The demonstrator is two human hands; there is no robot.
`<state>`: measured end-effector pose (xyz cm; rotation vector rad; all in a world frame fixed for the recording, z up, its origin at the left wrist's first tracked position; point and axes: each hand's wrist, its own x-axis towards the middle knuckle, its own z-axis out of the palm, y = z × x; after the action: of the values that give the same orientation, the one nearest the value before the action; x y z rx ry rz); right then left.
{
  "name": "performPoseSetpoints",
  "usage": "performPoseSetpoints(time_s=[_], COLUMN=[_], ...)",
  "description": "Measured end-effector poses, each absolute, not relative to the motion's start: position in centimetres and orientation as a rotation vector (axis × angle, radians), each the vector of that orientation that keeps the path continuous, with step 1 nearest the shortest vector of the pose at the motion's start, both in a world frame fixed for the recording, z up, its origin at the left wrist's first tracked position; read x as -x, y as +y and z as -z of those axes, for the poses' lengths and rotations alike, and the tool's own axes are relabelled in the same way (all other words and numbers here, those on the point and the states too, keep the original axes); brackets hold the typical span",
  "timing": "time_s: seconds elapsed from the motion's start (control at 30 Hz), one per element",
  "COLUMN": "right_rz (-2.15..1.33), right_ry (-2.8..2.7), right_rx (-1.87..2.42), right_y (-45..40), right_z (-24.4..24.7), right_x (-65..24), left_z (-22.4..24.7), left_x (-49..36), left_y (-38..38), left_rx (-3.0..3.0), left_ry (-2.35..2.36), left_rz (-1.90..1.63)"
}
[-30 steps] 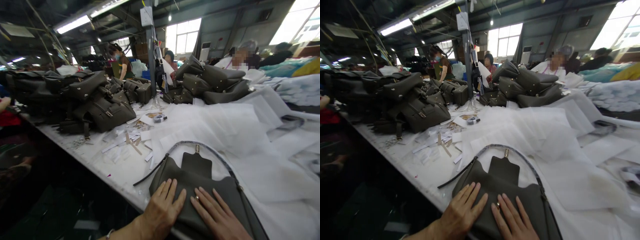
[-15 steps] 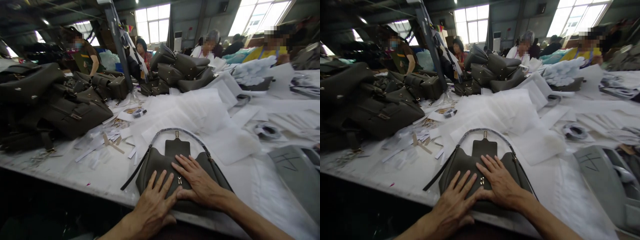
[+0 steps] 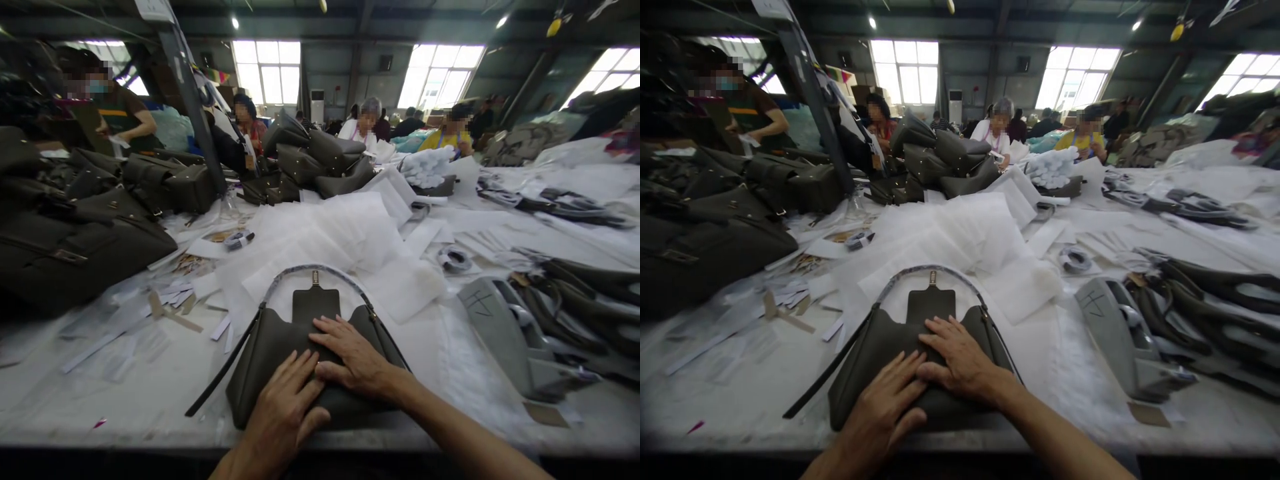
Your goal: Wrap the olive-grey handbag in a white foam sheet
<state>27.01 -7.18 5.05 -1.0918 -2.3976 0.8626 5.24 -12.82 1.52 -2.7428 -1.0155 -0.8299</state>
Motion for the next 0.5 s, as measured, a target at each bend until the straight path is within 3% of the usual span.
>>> performPoseSetpoints(time_s=[0.1,0.27,0.37,0.5], right_rz=[-0.917,-0.661,-0.550,-0.700], right_ry=[-1.975,-1.042,-0.759,-0.629], right_rx=[1.213,1.613,1.668,1.625], right_y=[-5.9,-5.4,-5.8,-4.7], right_z=[-5.9,-5.0,-2.7,-0.8], right_x=[-29.6,-38.0,-41.9,-43.0], left_z=[-1.4,-1.0,-0.5,-0.4], left_x=[-5.7,-6.0,-5.8,-5.8], left_y=[-12.6,-12.3,-12.4,-12.4], left_rx=[2.671,2.640,2.646,2.643], left_ry=[-1.007,-1.023,-1.038,-1.042], left_rz=[0.890,0.991,0.969,0.961])
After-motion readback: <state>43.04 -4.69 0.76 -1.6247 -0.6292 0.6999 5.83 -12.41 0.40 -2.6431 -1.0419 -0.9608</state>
